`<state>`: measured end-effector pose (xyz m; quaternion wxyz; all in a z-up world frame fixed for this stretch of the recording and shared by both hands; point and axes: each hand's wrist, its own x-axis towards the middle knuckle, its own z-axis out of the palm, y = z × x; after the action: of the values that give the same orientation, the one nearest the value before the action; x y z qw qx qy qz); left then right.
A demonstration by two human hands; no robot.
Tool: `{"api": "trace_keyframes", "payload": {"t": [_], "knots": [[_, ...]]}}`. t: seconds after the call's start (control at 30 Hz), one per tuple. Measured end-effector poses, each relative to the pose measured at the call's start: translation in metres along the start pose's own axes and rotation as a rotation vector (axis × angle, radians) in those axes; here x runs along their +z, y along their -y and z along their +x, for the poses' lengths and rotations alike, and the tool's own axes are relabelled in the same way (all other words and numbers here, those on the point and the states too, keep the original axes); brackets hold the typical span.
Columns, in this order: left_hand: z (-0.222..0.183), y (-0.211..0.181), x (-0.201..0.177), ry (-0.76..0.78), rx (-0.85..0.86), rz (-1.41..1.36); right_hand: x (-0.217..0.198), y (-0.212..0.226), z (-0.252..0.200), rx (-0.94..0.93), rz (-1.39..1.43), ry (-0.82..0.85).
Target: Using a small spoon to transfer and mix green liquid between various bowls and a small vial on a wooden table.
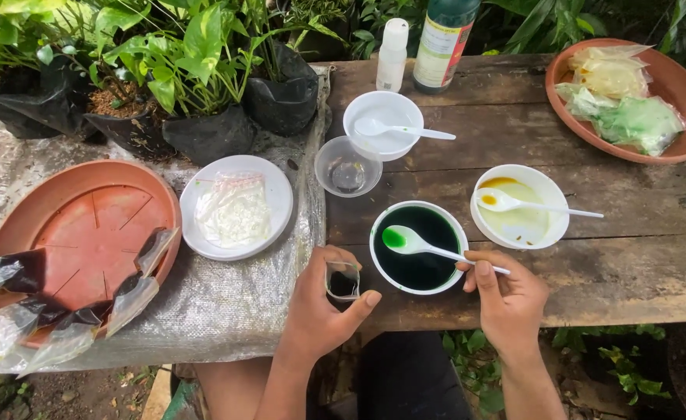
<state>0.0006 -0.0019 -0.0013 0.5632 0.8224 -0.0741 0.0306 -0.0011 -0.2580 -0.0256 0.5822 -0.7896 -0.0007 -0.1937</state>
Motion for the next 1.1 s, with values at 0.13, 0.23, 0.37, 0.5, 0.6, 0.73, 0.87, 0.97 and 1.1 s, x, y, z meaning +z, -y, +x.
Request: {"api": "trace_keyframes", "payload": {"t": [0.13, 0.23, 0.37, 0.5, 0.6, 0.73, 0.87, 0.97, 1.1], "knots": [[0.001, 0.001, 0.001, -0.012, 0.024, -0.003, -0.001, 0.0, 0.0, 0.005, -0.003, -0.013], [0.002, 0.0, 0.001, -0.013, 0.035, -0.004, -0.001, 0.001, 0.001, 0.003, -0.007, -0.001], [0.002, 0.001, 0.001, -0.017, 0.059, -0.011, -0.001, 0.0, 0.001, -0.003, 0.0, 0.005], [0.001, 0.002, 0.001, -0.013, 0.053, -0.002, -0.001, 0.0, 0.0, -0.006, -0.005, 0.007], [0.001, 0.002, 0.001, -0.015, 0.061, -0.002, -0.001, 0.0, 0.0, 0.001, -0.007, 0.004], [0.001, 0.004, 0.002, -0.012, 0.062, -0.008, -0.001, 0.002, -0.001, 0.009, 0.017, -0.008], [0.001, 0.001, 0.0, -0.014, 0.031, -0.015, 0.0, 0.003, -0.001, 0.011, 0.016, -0.023], [0.001, 0.003, 0.0, -0.008, -0.005, 0.03, 0.0, 0.005, -0.001, 0.023, 0.051, -0.021], [-0.001, -0.002, -0.003, -0.003, -0.018, 0.03, -0.004, 0.013, -0.007, 0.06, 0.052, -0.039]]}}
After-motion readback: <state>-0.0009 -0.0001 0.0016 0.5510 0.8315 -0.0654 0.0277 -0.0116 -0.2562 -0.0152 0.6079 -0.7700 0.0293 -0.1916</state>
